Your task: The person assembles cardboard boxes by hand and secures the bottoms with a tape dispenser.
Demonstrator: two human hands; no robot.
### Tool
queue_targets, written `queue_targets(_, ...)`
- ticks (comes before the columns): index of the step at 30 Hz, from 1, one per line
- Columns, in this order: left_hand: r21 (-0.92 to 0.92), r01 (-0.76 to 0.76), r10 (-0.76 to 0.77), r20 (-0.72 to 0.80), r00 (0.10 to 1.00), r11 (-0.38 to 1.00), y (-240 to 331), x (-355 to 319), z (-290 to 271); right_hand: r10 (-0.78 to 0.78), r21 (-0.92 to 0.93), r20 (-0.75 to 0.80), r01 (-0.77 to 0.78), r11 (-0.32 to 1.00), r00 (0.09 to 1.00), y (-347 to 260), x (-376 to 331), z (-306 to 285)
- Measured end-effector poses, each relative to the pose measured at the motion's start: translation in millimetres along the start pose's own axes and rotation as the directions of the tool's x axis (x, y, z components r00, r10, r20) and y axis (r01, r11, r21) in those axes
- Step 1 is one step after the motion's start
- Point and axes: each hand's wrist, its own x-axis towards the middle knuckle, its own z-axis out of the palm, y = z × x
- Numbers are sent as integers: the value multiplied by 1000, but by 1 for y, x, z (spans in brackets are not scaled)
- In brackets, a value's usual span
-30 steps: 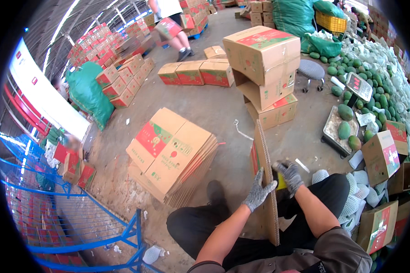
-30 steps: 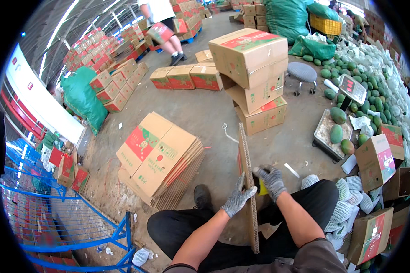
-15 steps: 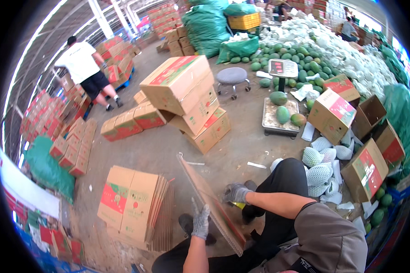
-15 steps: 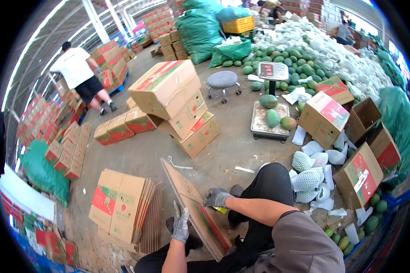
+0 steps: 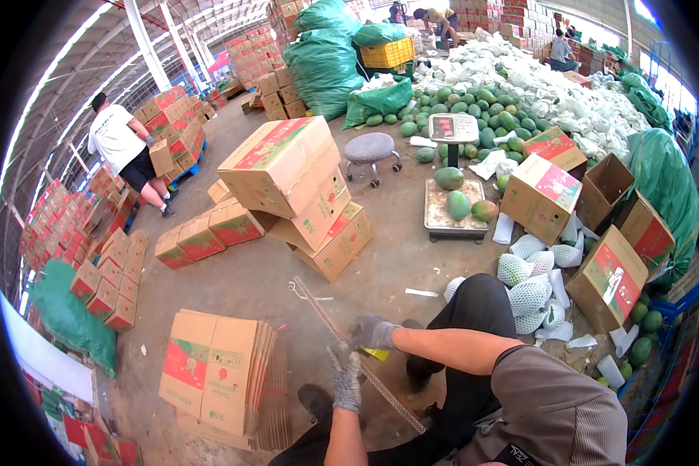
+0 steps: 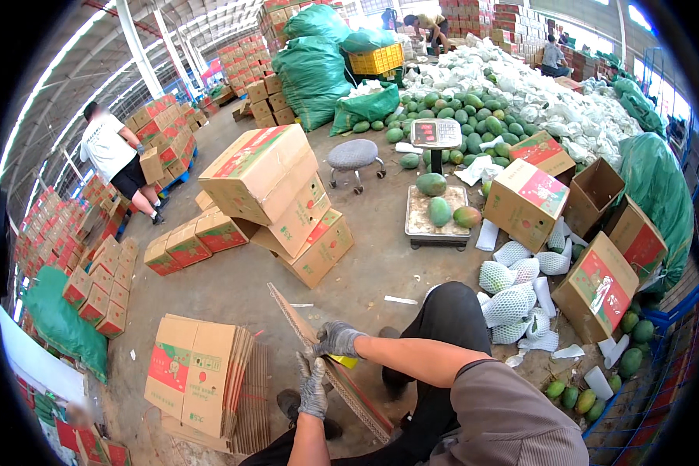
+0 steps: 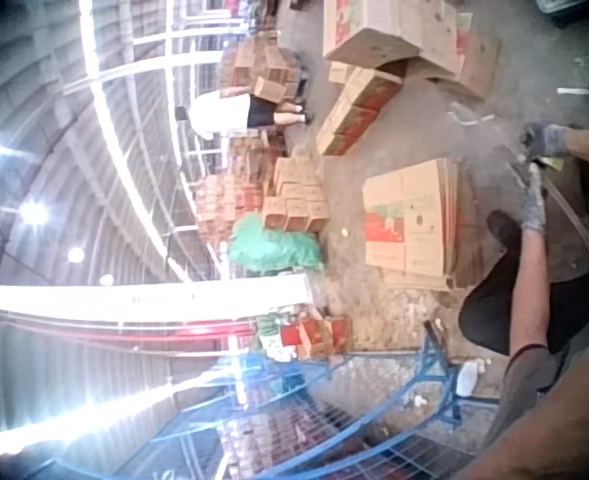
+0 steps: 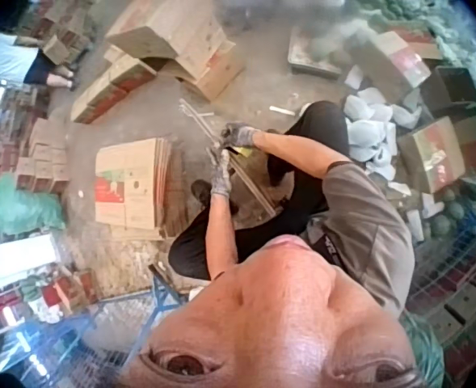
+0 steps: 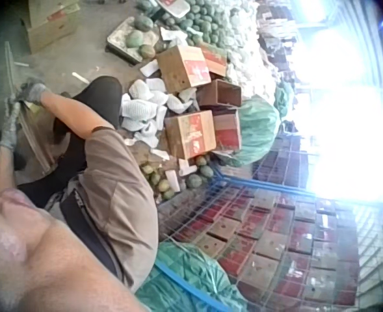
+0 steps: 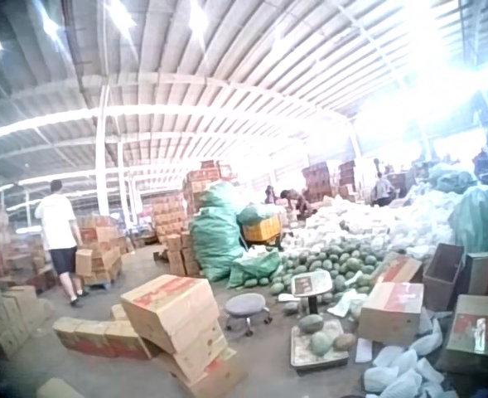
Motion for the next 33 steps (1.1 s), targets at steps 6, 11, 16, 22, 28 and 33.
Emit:
queue_targets(6,50,-24,27,-69,997,998,0,-4,-35,65,83,38,-68,994,997,-32,-10,-1)
queue_targets(11,883,-446,717,217,662,145,26,-11,-32,19,-79,-65,-24,997,998,-32,-9,-12)
queue_targets(16,843,-525,137,538,832,-120,61,-24,-62,-44,-170,-123,23,985,991,-75,10,-44)
queue_targets(22,850,-516,-278,473,836,-105,84,-85,26,-73,-12,-425,75,997,902,-2,85,-83)
queue_targets(28,877,-472,-464,458,758,95,76,-37,-18,-184,-115,-313,155,981,932,-78,106,-34)
queue_targets(33,907,-338,-601,420,680,251,67,52,-34,-405,-98,-491,413,906,771,-65,139,-34)
